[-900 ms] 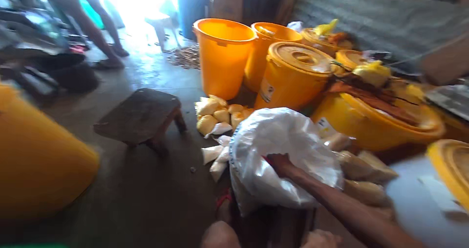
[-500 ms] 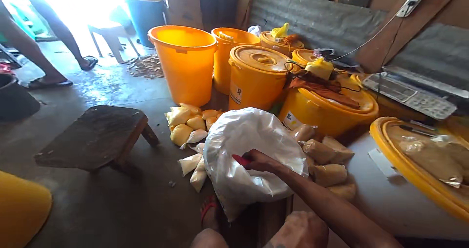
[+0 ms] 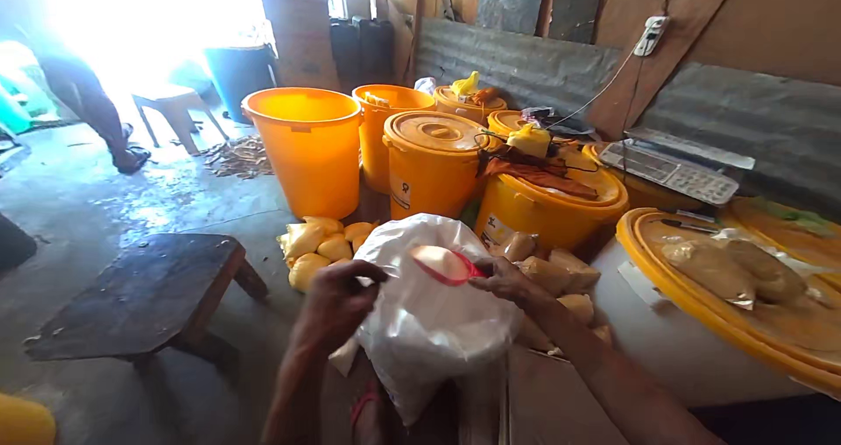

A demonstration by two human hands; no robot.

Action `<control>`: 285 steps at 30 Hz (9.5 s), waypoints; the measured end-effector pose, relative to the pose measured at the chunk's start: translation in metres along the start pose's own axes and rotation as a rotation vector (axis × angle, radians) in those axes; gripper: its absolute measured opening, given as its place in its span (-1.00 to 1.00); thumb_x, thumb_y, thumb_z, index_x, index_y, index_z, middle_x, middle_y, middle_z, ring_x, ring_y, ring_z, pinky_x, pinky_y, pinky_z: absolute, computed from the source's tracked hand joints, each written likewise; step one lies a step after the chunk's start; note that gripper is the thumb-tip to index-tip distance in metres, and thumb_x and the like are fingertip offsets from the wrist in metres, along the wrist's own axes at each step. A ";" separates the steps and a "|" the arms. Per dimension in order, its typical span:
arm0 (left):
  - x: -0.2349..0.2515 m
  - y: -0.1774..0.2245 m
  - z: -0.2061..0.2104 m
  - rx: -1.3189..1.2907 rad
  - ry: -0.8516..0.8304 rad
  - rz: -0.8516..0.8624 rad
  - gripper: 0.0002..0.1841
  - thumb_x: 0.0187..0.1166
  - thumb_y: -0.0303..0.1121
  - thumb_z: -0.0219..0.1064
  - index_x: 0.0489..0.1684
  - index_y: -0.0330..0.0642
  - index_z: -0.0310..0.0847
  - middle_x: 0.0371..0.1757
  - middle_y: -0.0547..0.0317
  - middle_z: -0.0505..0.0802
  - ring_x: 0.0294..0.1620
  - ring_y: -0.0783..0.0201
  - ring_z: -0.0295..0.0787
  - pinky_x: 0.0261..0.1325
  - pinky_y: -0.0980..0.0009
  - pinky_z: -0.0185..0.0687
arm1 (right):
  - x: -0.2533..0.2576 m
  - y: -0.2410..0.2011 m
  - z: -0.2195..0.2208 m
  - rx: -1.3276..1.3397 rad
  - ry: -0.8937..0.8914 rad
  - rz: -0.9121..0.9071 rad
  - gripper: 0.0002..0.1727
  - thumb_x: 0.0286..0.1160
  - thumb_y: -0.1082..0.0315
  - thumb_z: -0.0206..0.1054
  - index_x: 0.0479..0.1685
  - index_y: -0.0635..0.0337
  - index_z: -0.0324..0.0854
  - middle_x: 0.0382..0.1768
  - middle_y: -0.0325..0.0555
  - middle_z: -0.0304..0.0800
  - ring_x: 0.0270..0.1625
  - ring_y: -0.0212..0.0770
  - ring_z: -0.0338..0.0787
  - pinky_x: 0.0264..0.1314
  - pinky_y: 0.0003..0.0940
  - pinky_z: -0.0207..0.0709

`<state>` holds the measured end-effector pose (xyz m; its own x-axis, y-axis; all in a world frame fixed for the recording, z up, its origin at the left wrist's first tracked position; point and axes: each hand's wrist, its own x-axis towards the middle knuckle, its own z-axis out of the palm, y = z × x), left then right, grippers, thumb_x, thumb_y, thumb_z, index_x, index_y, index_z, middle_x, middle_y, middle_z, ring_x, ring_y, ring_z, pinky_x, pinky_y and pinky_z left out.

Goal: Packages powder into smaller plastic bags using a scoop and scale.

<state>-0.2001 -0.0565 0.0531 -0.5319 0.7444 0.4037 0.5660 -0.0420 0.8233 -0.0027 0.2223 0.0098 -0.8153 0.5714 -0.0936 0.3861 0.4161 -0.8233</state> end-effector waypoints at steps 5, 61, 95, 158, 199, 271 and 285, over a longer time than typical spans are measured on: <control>-0.006 -0.005 -0.012 0.293 0.474 -0.165 -0.82 0.43 -0.48 0.39 -0.10 -0.13 0.84 -0.13 0.14 0.92 -0.49 0.34 0.69 -0.34 0.23 0.64 | -0.020 0.005 -0.013 0.032 0.069 0.029 -0.63 0.49 0.36 0.46 0.24 0.31 0.69 -0.02 -0.02 0.84 -0.14 -0.37 0.78 -0.01 -0.39 0.66; 0.051 0.009 0.052 0.176 -0.064 -0.507 -0.47 0.40 -0.49 0.40 0.47 -0.19 0.61 0.31 -0.15 0.78 -0.13 -0.02 0.88 0.04 -0.08 0.79 | -0.057 -0.276 -0.003 -1.523 0.028 0.101 -0.76 0.30 0.34 0.51 -0.09 0.21 0.70 -0.15 0.12 0.76 0.02 0.19 0.75 0.04 0.29 0.43; 0.048 0.013 0.044 0.097 0.011 -0.456 -0.40 0.34 -0.45 0.41 0.51 -0.21 0.59 0.44 -0.11 0.73 0.45 -0.01 0.67 0.45 -0.06 0.60 | 0.093 0.018 0.075 -0.654 -0.661 -0.254 -0.41 0.11 0.24 0.76 0.28 -0.03 0.81 0.10 0.03 0.89 0.25 0.13 0.79 0.46 0.40 0.42; 0.036 0.044 0.095 -0.258 0.098 -0.380 -0.56 0.43 -0.66 0.20 0.28 -0.19 0.71 0.09 0.09 0.83 -0.54 0.38 0.55 -0.52 0.43 0.46 | -0.269 0.070 -0.084 -0.270 0.657 0.145 -0.46 0.31 0.24 0.62 0.35 0.12 0.74 0.10 0.04 0.90 0.17 -0.02 0.87 0.34 0.15 0.66; -0.079 0.174 0.320 0.029 -0.763 -0.069 -0.54 0.46 -0.56 0.29 0.40 -0.20 0.65 0.24 0.06 0.83 -0.31 0.31 0.79 -0.31 0.29 0.73 | -0.370 0.153 -0.128 -0.056 0.971 0.236 -0.53 0.39 0.31 0.61 0.29 0.24 0.73 0.07 0.16 0.88 0.15 0.03 0.86 0.36 0.10 0.62; 0.042 0.027 0.082 -0.381 0.612 -0.254 -0.51 0.45 -0.52 0.35 0.43 -0.19 0.50 -0.05 0.14 0.81 -0.41 0.37 0.75 -0.41 0.45 0.69 | 0.051 0.004 0.075 -0.614 -0.373 -0.139 -0.55 0.32 0.09 0.63 0.17 0.07 0.80 0.06 0.04 0.87 0.22 0.11 0.76 0.41 0.47 0.27; 0.026 0.032 0.098 -0.393 0.449 -0.249 -0.51 0.57 -0.46 0.33 0.51 -0.09 0.42 0.02 0.20 0.78 -0.33 0.36 0.74 -0.32 0.39 0.71 | -0.065 -0.004 0.025 0.063 0.146 -0.018 -0.62 0.36 0.26 0.62 0.10 0.27 0.79 -0.07 0.00 0.89 -0.02 -0.28 0.84 0.22 -0.25 0.66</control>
<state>-0.1341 0.0264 0.0511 -0.8773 0.4161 0.2391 0.1639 -0.2085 0.9642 0.0379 0.1661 0.0050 -0.7490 0.6625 0.0002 0.3404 0.3851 -0.8578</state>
